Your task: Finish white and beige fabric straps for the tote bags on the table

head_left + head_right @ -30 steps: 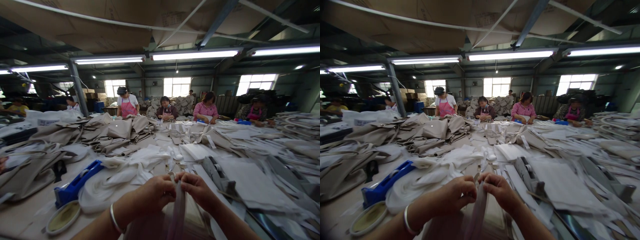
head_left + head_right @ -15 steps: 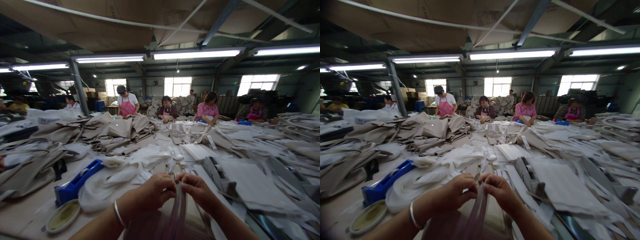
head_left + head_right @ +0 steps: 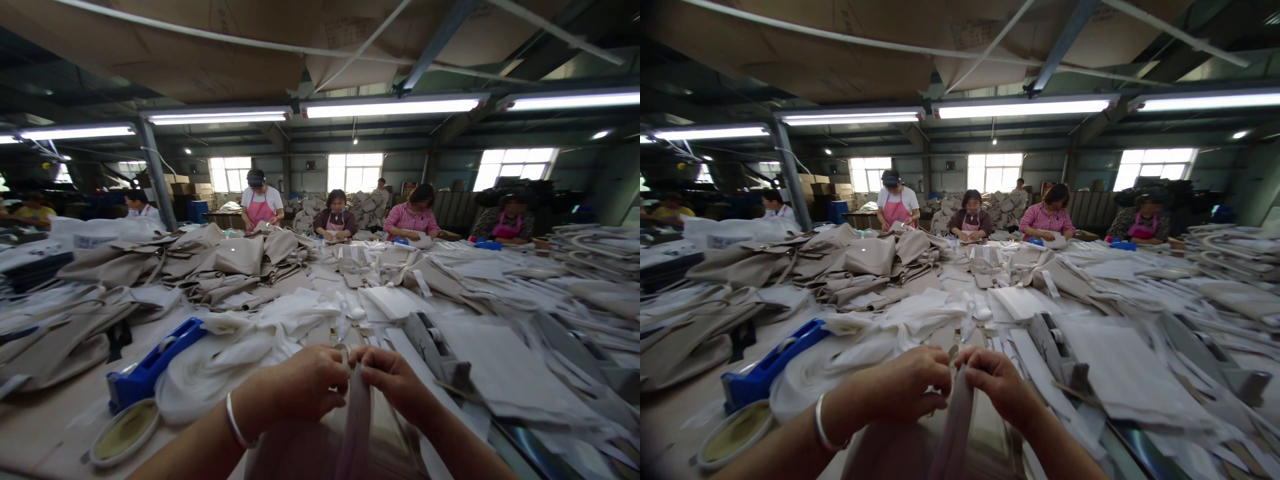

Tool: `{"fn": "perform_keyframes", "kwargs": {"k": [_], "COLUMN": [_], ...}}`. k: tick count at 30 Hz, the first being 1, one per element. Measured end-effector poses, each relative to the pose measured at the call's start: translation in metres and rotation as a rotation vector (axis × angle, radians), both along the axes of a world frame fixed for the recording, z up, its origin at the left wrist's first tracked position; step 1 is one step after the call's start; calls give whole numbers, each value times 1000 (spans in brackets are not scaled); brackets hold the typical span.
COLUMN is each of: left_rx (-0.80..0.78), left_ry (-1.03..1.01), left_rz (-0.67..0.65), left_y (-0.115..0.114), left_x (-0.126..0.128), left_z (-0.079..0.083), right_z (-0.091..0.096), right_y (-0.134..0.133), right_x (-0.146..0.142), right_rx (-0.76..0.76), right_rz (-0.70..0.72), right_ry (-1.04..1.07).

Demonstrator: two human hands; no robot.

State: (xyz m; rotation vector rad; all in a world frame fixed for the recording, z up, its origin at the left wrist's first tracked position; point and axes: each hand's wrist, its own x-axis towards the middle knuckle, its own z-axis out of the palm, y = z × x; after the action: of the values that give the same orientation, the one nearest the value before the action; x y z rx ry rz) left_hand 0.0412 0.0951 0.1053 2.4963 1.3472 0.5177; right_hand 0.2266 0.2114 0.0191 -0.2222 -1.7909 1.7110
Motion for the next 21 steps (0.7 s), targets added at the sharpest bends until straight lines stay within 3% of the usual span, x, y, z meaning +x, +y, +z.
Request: {"fn": "perform_keyframes", "kwargs": {"k": [8,12,18,21], "left_rx": [-65,-151,-404,-419], "left_ry": [-201,-246,-288,-300], "left_rz": [74,18,-111,-121], "left_y": [8,19,42,45], "left_x": [-8,-20,-25,-25], "left_z": [-10,-10,-10,-11], "right_z": [-1,-1,0,0], "right_y": [5,5,0,1], "right_x": [1,1,-8,-10], "right_rx": [-97,-92,-75,-56], "right_rz": [35,45,124,144], "right_ry": [47,39,46,-5]}}
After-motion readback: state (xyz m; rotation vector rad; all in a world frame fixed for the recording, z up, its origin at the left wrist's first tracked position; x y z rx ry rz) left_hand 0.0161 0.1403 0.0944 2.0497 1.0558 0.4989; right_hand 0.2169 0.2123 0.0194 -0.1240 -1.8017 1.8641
